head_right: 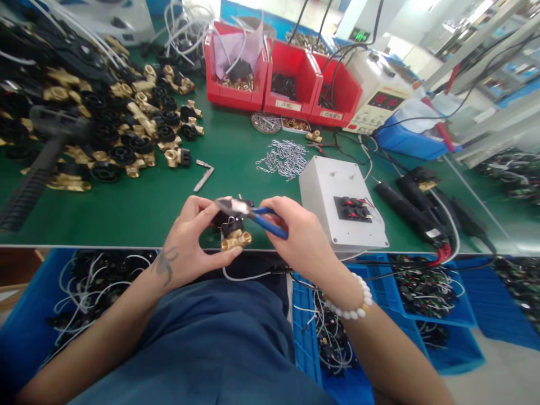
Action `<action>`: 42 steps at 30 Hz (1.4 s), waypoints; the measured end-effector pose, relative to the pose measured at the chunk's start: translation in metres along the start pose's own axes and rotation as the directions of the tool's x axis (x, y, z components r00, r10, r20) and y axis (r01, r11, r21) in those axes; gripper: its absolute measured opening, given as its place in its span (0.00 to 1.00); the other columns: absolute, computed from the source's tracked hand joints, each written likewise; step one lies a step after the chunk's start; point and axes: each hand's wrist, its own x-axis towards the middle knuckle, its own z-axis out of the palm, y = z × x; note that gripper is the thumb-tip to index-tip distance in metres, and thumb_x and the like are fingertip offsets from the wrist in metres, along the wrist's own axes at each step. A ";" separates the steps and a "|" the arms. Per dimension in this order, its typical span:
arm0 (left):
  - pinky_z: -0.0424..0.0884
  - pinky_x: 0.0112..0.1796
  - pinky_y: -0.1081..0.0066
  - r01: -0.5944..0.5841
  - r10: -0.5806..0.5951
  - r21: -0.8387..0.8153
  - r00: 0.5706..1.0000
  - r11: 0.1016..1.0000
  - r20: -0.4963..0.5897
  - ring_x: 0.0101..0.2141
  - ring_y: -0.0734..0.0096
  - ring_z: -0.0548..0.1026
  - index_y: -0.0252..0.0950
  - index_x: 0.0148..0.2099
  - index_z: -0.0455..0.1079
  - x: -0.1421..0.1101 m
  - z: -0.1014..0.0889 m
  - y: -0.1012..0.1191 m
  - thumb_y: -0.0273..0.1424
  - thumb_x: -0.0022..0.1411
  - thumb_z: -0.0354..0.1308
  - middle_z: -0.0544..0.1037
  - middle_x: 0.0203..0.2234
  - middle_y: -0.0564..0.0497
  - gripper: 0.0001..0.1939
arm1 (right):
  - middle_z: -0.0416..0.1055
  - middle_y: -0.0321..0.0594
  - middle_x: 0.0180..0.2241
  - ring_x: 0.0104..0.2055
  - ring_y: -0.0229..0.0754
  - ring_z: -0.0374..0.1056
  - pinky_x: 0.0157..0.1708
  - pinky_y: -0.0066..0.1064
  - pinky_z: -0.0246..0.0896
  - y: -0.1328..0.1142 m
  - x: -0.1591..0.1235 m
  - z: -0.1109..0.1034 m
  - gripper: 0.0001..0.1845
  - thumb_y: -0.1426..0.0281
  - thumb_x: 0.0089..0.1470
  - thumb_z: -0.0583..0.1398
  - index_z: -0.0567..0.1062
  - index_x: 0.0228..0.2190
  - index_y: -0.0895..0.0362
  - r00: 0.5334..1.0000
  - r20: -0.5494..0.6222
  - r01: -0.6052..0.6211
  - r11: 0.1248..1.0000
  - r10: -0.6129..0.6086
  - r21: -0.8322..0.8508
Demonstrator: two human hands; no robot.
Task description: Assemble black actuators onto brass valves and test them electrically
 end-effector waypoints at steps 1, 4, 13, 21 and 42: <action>0.78 0.46 0.61 0.006 -0.006 0.003 1.000 1.000 -0.006 0.44 0.62 0.72 0.36 0.63 0.65 0.000 0.001 0.000 0.38 0.55 0.68 0.69 0.44 0.46 0.35 | 0.75 0.42 0.39 0.39 0.43 0.72 0.39 0.32 0.67 -0.002 0.002 -0.002 0.12 0.71 0.62 0.58 0.75 0.46 0.56 1.000 0.002 0.012 0.995 -0.012 0.101; 0.77 0.48 0.60 0.003 -0.003 -0.006 0.999 1.000 -0.049 0.47 0.60 0.74 0.35 0.62 0.64 0.001 0.002 0.002 0.38 0.56 0.68 0.72 0.47 0.44 0.34 | 0.76 0.43 0.43 0.42 0.43 0.72 0.42 0.34 0.70 -0.006 0.005 -0.003 0.19 0.65 0.63 0.61 0.75 0.55 0.54 0.986 0.138 0.048 0.958 -0.090 0.283; 0.75 0.44 0.63 0.015 -0.023 -0.070 0.993 0.997 -0.112 0.45 0.62 0.75 0.37 0.47 0.65 -0.001 0.005 0.005 0.37 0.54 0.72 0.73 0.43 0.48 0.24 | 0.72 0.45 0.57 0.58 0.47 0.69 0.60 0.37 0.65 0.006 0.008 0.008 0.24 0.65 0.61 0.64 0.73 0.58 0.55 0.967 0.217 0.023 0.896 -0.132 0.443; 0.78 0.43 0.63 0.060 -0.072 -0.169 0.995 0.984 -0.068 0.47 0.61 0.74 0.37 0.43 0.68 0.002 0.004 0.007 0.34 0.54 0.71 0.71 0.44 0.46 0.18 | 0.76 0.42 0.42 0.42 0.41 0.72 0.45 0.31 0.68 0.008 0.009 0.014 0.10 0.64 0.63 0.63 0.76 0.43 0.57 0.970 0.140 0.105 0.860 -0.199 0.499; 0.76 0.47 0.59 -0.021 0.014 -0.050 0.988 0.999 -0.154 0.46 0.58 0.75 0.36 0.41 0.67 -0.001 0.013 0.009 0.32 0.50 0.72 0.74 0.42 0.44 0.19 | 0.71 0.37 0.33 0.34 0.37 0.69 0.36 0.27 0.64 -0.011 0.008 0.021 0.03 0.74 0.63 0.60 0.75 0.37 0.57 0.981 -0.141 0.156 0.973 -0.132 0.172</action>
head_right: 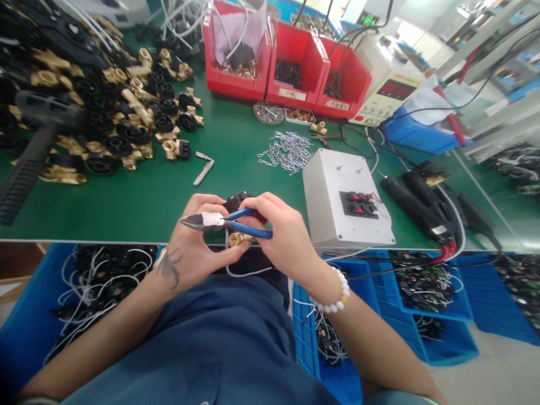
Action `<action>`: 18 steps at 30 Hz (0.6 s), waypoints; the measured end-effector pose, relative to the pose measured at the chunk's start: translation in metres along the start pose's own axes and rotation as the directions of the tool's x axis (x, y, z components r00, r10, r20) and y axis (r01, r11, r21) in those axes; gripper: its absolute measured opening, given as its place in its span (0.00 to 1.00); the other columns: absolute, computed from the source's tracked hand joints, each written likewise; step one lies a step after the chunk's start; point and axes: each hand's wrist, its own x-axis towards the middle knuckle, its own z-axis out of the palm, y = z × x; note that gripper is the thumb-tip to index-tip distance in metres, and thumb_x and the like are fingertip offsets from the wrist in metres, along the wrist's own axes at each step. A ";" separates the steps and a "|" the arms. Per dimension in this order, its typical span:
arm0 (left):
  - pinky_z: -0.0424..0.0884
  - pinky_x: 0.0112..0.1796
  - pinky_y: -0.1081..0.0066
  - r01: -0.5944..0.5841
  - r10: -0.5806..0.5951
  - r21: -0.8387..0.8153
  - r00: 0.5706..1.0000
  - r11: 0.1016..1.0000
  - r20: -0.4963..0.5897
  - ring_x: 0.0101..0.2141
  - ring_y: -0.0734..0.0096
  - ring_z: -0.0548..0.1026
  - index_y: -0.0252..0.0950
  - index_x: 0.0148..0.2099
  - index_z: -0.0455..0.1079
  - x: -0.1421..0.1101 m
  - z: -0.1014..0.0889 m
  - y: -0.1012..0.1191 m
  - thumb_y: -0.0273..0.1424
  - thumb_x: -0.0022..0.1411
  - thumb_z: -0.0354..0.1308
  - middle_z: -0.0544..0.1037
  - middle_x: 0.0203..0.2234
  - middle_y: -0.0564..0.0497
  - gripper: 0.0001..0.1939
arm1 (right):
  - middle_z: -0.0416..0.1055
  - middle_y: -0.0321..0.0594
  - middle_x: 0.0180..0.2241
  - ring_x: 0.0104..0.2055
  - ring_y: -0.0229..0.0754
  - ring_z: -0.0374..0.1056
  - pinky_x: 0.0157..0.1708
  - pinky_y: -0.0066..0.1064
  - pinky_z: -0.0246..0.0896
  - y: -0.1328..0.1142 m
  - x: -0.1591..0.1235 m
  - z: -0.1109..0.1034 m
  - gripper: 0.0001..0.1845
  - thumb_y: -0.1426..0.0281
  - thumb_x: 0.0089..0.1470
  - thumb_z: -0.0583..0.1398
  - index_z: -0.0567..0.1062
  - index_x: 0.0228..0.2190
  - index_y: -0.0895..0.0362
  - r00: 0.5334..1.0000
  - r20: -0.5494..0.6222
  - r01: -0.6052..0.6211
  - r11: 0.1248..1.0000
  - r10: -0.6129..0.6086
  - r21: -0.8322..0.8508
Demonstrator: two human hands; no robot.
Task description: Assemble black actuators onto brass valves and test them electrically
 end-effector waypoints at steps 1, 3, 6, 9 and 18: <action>0.76 0.47 0.59 -0.007 0.007 0.017 1.000 1.000 0.000 0.46 0.57 0.75 0.36 0.41 0.68 0.000 0.000 0.000 0.33 0.50 0.72 0.74 0.42 0.44 0.19 | 0.72 0.38 0.33 0.35 0.37 0.69 0.35 0.27 0.63 -0.001 -0.001 0.001 0.03 0.74 0.63 0.59 0.75 0.37 0.57 1.000 -0.005 -0.004 1.000 0.004 -0.019; 0.77 0.46 0.59 -0.012 0.012 0.056 1.000 0.998 0.009 0.46 0.57 0.75 0.36 0.40 0.69 0.000 0.000 0.000 0.34 0.50 0.72 0.74 0.42 0.44 0.18 | 0.73 0.38 0.33 0.35 0.38 0.69 0.36 0.28 0.63 -0.002 -0.003 0.004 0.03 0.75 0.62 0.59 0.75 0.36 0.57 1.000 -0.024 -0.008 0.999 0.006 -0.049; 0.77 0.46 0.58 0.006 -0.007 0.083 1.000 0.997 0.013 0.45 0.57 0.76 0.36 0.40 0.70 0.000 0.001 0.001 0.35 0.49 0.72 0.74 0.43 0.45 0.18 | 0.74 0.39 0.34 0.36 0.39 0.70 0.37 0.29 0.64 -0.005 -0.004 0.008 0.04 0.76 0.61 0.59 0.74 0.37 0.57 0.997 -0.072 -0.014 0.998 0.009 -0.069; 0.78 0.45 0.59 0.015 -0.015 0.056 1.000 0.998 -0.001 0.45 0.58 0.76 0.36 0.40 0.69 0.000 0.001 0.002 0.34 0.49 0.72 0.73 0.43 0.45 0.18 | 0.74 0.39 0.34 0.36 0.39 0.70 0.36 0.29 0.65 -0.008 -0.002 0.004 0.03 0.75 0.61 0.59 0.74 0.37 0.57 0.999 -0.048 -0.022 0.998 0.019 -0.060; 0.77 0.48 0.56 0.135 -0.131 -0.069 0.990 0.988 0.060 0.47 0.60 0.73 0.37 0.41 0.67 0.000 -0.006 0.004 0.32 0.52 0.71 0.71 0.45 0.45 0.17 | 0.71 0.40 0.36 0.30 0.41 0.66 0.33 0.35 0.64 0.012 -0.017 -0.026 0.03 0.70 0.64 0.58 0.72 0.39 0.51 0.828 -0.560 -0.079 0.992 0.011 -0.097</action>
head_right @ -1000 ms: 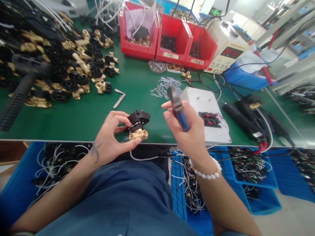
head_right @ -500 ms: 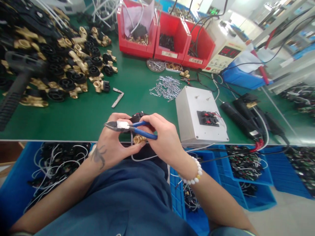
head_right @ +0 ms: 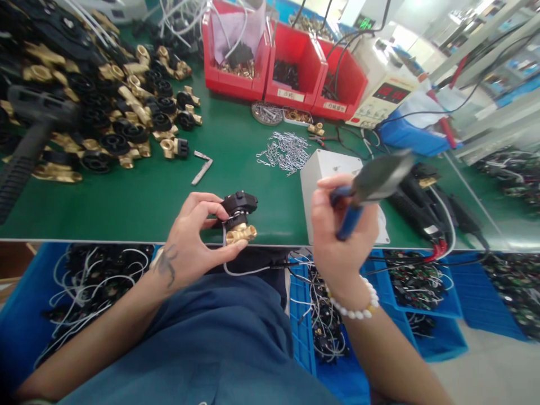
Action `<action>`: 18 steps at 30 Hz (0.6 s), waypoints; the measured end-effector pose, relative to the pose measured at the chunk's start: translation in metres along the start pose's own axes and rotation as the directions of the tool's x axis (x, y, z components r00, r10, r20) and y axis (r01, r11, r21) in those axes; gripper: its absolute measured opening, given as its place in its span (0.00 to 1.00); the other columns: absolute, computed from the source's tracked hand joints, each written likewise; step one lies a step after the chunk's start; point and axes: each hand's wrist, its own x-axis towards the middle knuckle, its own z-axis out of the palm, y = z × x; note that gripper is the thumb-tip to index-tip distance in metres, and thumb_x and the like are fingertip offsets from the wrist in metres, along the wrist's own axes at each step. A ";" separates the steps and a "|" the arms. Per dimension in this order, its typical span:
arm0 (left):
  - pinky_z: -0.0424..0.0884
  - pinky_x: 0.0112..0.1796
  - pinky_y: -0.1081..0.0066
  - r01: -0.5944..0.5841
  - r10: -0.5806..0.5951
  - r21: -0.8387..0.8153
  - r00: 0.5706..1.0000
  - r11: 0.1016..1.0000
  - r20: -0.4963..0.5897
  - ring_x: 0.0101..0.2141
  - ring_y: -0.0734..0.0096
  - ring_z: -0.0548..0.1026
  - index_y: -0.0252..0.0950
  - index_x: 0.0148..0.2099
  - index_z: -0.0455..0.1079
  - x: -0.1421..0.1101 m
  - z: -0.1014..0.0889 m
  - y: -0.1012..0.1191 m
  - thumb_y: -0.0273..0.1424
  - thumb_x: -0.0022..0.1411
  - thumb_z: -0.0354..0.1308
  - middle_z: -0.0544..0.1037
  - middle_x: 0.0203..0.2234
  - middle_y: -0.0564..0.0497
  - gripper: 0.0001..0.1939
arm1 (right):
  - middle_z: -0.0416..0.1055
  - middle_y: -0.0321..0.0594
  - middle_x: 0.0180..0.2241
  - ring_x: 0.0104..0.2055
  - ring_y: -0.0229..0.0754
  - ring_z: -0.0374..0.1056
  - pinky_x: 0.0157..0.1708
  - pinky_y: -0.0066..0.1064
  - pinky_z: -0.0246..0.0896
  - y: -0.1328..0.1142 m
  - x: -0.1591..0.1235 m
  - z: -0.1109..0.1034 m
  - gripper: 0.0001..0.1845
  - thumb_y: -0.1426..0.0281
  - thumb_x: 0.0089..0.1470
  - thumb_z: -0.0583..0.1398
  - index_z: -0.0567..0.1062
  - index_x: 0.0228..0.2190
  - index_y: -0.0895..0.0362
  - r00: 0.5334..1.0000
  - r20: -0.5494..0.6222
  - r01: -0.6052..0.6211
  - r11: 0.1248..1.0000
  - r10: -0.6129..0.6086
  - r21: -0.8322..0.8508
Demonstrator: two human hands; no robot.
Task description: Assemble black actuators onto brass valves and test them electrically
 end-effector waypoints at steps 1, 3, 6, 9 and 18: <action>0.77 0.48 0.56 0.001 -0.001 0.000 1.000 1.000 0.000 0.47 0.60 0.73 0.37 0.41 0.67 0.000 0.000 0.000 0.32 0.52 0.71 0.71 0.45 0.45 0.17 | 0.70 0.40 0.34 0.29 0.41 0.66 0.31 0.35 0.63 0.003 -0.002 -0.002 0.03 0.71 0.63 0.58 0.73 0.38 0.51 0.991 0.129 0.031 0.999 -0.026 -0.035; 0.77 0.49 0.55 -0.007 0.007 0.004 1.000 1.000 0.003 0.48 0.59 0.73 0.38 0.41 0.67 0.000 0.000 -0.001 0.32 0.52 0.70 0.71 0.45 0.45 0.17 | 0.70 0.39 0.30 0.28 0.40 0.66 0.28 0.33 0.61 0.007 -0.003 -0.007 0.04 0.73 0.60 0.58 0.74 0.34 0.53 0.892 0.448 0.112 0.990 -0.060 -0.090; 0.77 0.48 0.54 -0.002 0.002 0.005 1.000 1.000 0.016 0.49 0.57 0.73 0.38 0.40 0.67 0.001 -0.001 0.000 0.32 0.52 0.71 0.71 0.46 0.44 0.17 | 0.71 0.38 0.30 0.29 0.39 0.66 0.28 0.32 0.60 0.007 0.000 -0.014 0.06 0.74 0.59 0.58 0.74 0.37 0.54 0.850 0.525 0.110 0.986 -0.029 -0.124; 0.78 0.48 0.54 0.025 -0.025 0.002 0.999 1.000 0.024 0.49 0.58 0.73 0.38 0.41 0.67 0.000 -0.001 0.001 0.31 0.51 0.71 0.71 0.47 0.44 0.18 | 0.71 0.38 0.34 0.30 0.39 0.65 0.30 0.32 0.60 0.006 0.003 -0.015 0.04 0.71 0.62 0.60 0.73 0.40 0.53 0.992 0.122 -0.026 0.998 0.034 -0.065; 0.78 0.47 0.51 0.026 -0.026 -0.023 1.000 0.999 0.007 0.49 0.56 0.73 0.36 0.41 0.68 -0.001 0.000 -0.001 0.30 0.51 0.71 0.71 0.47 0.42 0.18 | 0.69 0.38 0.31 0.30 0.40 0.64 0.31 0.33 0.60 0.008 0.004 -0.012 0.06 0.73 0.60 0.59 0.73 0.39 0.52 0.944 0.330 0.082 0.981 -0.020 -0.175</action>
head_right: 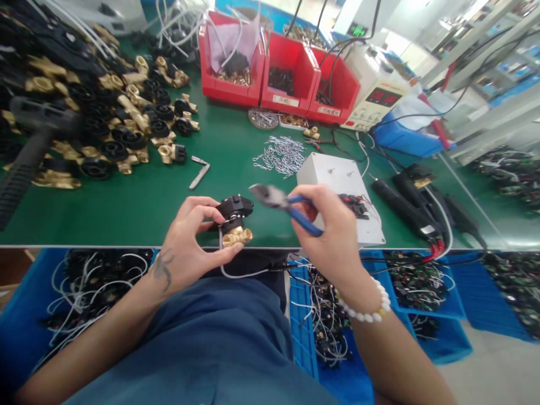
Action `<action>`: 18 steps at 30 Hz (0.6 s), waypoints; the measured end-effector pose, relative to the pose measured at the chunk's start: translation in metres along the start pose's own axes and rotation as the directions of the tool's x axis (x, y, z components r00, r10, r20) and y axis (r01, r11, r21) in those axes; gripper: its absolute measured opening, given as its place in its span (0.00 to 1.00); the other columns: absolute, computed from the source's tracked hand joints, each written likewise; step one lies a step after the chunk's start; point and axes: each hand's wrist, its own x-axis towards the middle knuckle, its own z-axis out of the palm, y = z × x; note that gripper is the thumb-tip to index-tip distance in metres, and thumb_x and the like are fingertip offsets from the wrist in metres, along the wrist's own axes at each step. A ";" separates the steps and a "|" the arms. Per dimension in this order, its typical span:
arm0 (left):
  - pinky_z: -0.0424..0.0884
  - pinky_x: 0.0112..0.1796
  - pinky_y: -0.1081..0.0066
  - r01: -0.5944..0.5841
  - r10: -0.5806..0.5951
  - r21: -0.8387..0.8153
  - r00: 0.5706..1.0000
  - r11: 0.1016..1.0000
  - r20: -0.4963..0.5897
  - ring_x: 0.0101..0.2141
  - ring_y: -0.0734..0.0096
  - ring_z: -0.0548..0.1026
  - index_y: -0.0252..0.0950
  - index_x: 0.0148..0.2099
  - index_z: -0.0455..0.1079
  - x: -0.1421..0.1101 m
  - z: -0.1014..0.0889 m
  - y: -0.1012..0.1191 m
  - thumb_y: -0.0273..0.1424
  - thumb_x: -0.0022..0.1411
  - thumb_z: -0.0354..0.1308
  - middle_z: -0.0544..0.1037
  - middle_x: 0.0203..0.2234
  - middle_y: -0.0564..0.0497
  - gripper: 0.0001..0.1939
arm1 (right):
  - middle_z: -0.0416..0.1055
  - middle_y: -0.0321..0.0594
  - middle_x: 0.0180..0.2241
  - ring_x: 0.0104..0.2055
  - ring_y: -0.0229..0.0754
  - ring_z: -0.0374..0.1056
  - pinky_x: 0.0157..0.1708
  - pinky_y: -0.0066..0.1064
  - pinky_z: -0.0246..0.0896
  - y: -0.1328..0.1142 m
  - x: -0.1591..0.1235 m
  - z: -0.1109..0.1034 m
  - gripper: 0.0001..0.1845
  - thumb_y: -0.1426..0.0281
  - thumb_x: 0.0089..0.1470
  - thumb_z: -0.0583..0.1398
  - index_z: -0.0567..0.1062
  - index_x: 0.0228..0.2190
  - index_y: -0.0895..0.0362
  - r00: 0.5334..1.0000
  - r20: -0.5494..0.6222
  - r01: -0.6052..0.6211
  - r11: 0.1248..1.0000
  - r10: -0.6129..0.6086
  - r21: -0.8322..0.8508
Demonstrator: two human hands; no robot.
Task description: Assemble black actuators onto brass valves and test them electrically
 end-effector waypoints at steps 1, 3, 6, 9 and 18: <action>0.79 0.47 0.51 0.000 0.000 0.003 1.000 1.000 0.001 0.49 0.56 0.73 0.36 0.41 0.68 0.000 0.000 0.000 0.30 0.51 0.71 0.71 0.47 0.42 0.18 | 0.69 0.37 0.33 0.30 0.39 0.64 0.32 0.33 0.60 -0.001 -0.001 0.001 0.04 0.72 0.61 0.59 0.73 0.39 0.52 0.988 -0.149 -0.042 0.998 0.048 0.047; 0.79 0.47 0.52 -0.002 0.002 0.005 1.000 1.000 0.002 0.49 0.56 0.73 0.36 0.41 0.68 0.000 0.000 0.000 0.30 0.51 0.71 0.71 0.47 0.42 0.18 | 0.69 0.38 0.34 0.30 0.39 0.64 0.32 0.33 0.60 -0.001 -0.003 0.004 0.04 0.71 0.62 0.58 0.72 0.40 0.52 0.962 -0.262 -0.056 0.994 0.079 0.095; 0.79 0.46 0.53 -0.001 0.001 0.001 1.000 1.000 -0.001 0.49 0.57 0.73 0.37 0.41 0.67 0.000 -0.001 0.000 0.30 0.51 0.71 0.71 0.47 0.43 0.18 | 0.69 0.38 0.31 0.30 0.41 0.65 0.28 0.33 0.58 0.001 -0.003 0.007 0.06 0.74 0.58 0.58 0.72 0.37 0.54 0.989 0.145 0.036 0.999 -0.035 0.000; 0.80 0.45 0.54 0.009 -0.009 0.007 1.000 1.000 -0.002 0.50 0.57 0.73 0.38 0.41 0.67 0.000 -0.001 0.000 0.31 0.51 0.71 0.71 0.48 0.43 0.18 | 0.69 0.37 0.29 0.28 0.40 0.65 0.28 0.32 0.58 -0.001 -0.001 0.004 0.07 0.76 0.56 0.58 0.73 0.37 0.54 0.951 0.306 0.060 0.998 -0.049 -0.028; 0.80 0.44 0.54 0.014 -0.014 0.012 1.000 1.000 -0.008 0.51 0.56 0.74 0.38 0.40 0.67 -0.001 -0.002 -0.001 0.31 0.50 0.72 0.72 0.48 0.43 0.18 | 0.69 0.39 0.29 0.28 0.41 0.63 0.27 0.34 0.57 0.000 -0.003 0.004 0.07 0.75 0.57 0.57 0.73 0.36 0.53 0.948 0.313 0.085 0.995 -0.063 -0.058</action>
